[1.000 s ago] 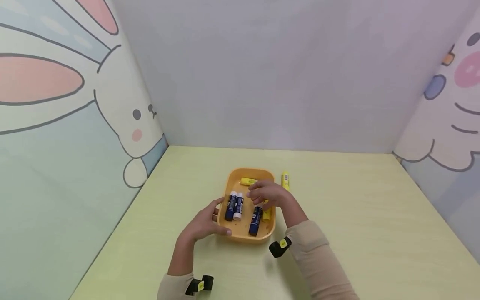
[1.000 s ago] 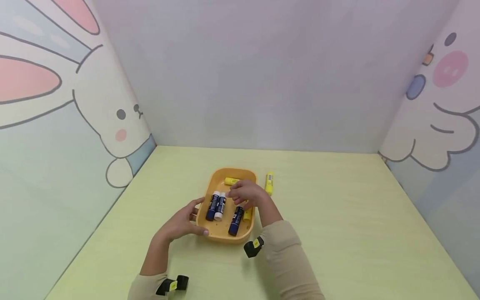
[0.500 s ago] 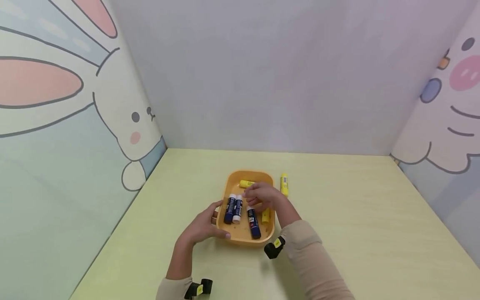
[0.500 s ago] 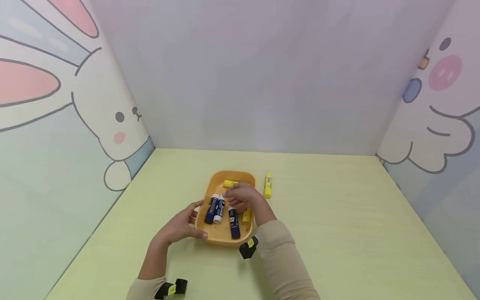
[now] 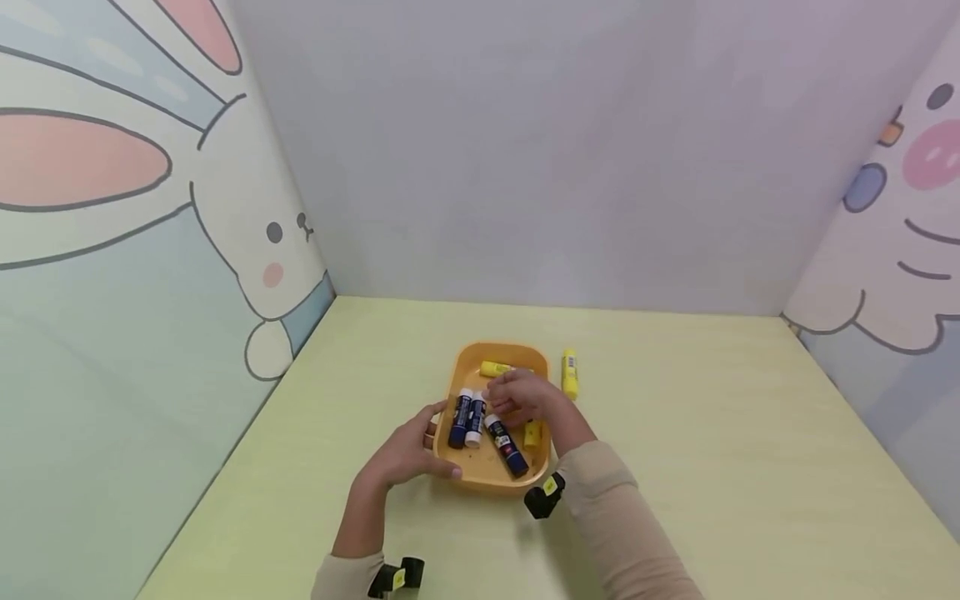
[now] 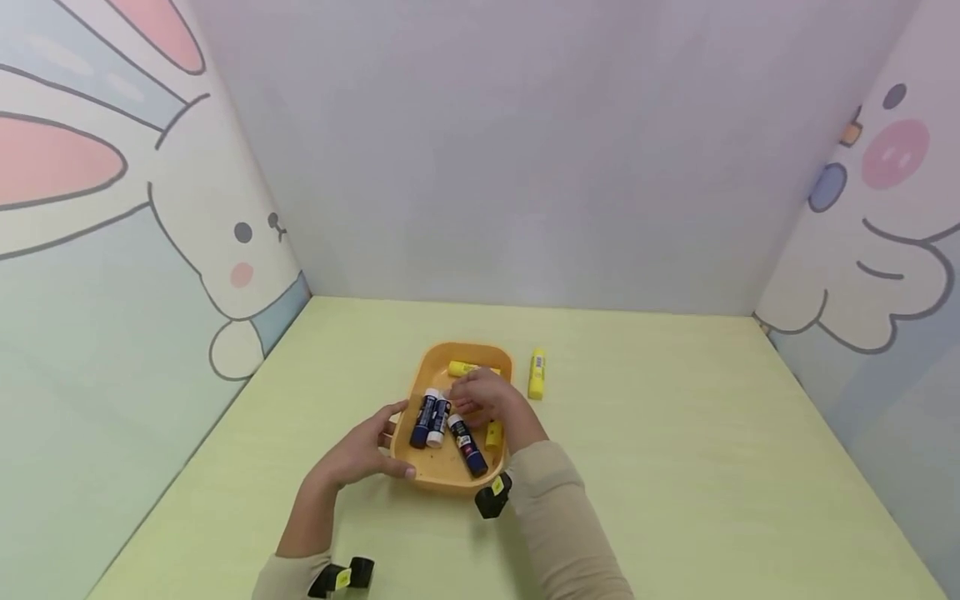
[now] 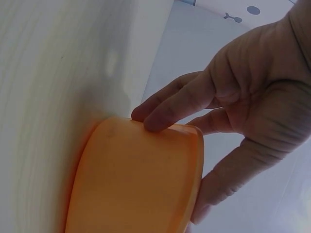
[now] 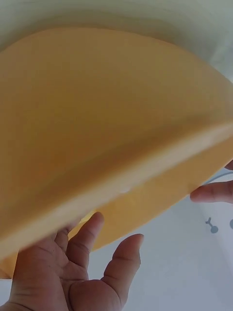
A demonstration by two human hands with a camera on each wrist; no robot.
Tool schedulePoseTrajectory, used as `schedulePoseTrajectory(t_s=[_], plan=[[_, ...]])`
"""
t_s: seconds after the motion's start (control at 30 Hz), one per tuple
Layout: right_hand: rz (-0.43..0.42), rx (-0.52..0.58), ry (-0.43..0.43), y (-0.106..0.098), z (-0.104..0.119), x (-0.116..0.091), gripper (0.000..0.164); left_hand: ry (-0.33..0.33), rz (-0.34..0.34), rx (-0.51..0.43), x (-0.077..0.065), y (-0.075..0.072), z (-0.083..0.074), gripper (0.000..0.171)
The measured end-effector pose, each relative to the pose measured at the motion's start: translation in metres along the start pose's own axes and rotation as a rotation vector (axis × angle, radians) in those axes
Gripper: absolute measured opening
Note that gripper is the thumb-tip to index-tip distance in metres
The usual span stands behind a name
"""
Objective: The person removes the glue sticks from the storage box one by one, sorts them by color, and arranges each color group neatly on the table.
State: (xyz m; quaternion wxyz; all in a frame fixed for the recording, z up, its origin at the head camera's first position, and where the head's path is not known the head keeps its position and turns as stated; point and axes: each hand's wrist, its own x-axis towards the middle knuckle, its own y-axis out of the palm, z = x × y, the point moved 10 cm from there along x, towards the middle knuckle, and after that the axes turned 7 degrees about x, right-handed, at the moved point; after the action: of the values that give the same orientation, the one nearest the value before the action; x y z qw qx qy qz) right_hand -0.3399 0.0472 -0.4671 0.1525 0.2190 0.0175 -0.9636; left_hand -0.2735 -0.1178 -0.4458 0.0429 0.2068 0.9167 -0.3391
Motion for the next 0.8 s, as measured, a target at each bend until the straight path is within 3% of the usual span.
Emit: schedulePoseTrajectory(t_s=[0.23,0.5,0.8], plan=[[0.001,-0.098,0.011,-0.0019,0.0044,-0.0048,0.045,0.002,0.005,0.007,0.0013,-0.0034,-0.0030,0.103],[0.026,-0.364,0.108,-0.0012,-0.0013,-0.0052,0.046,-0.019,-0.002,0.007,0.0002,-0.0021,0.0001,0.102],[0.037,-0.454,0.145,0.0006,-0.0028,-0.0063,0.038,-0.036,0.001,-0.004,-0.0002,-0.0022,0.0005,0.102]])
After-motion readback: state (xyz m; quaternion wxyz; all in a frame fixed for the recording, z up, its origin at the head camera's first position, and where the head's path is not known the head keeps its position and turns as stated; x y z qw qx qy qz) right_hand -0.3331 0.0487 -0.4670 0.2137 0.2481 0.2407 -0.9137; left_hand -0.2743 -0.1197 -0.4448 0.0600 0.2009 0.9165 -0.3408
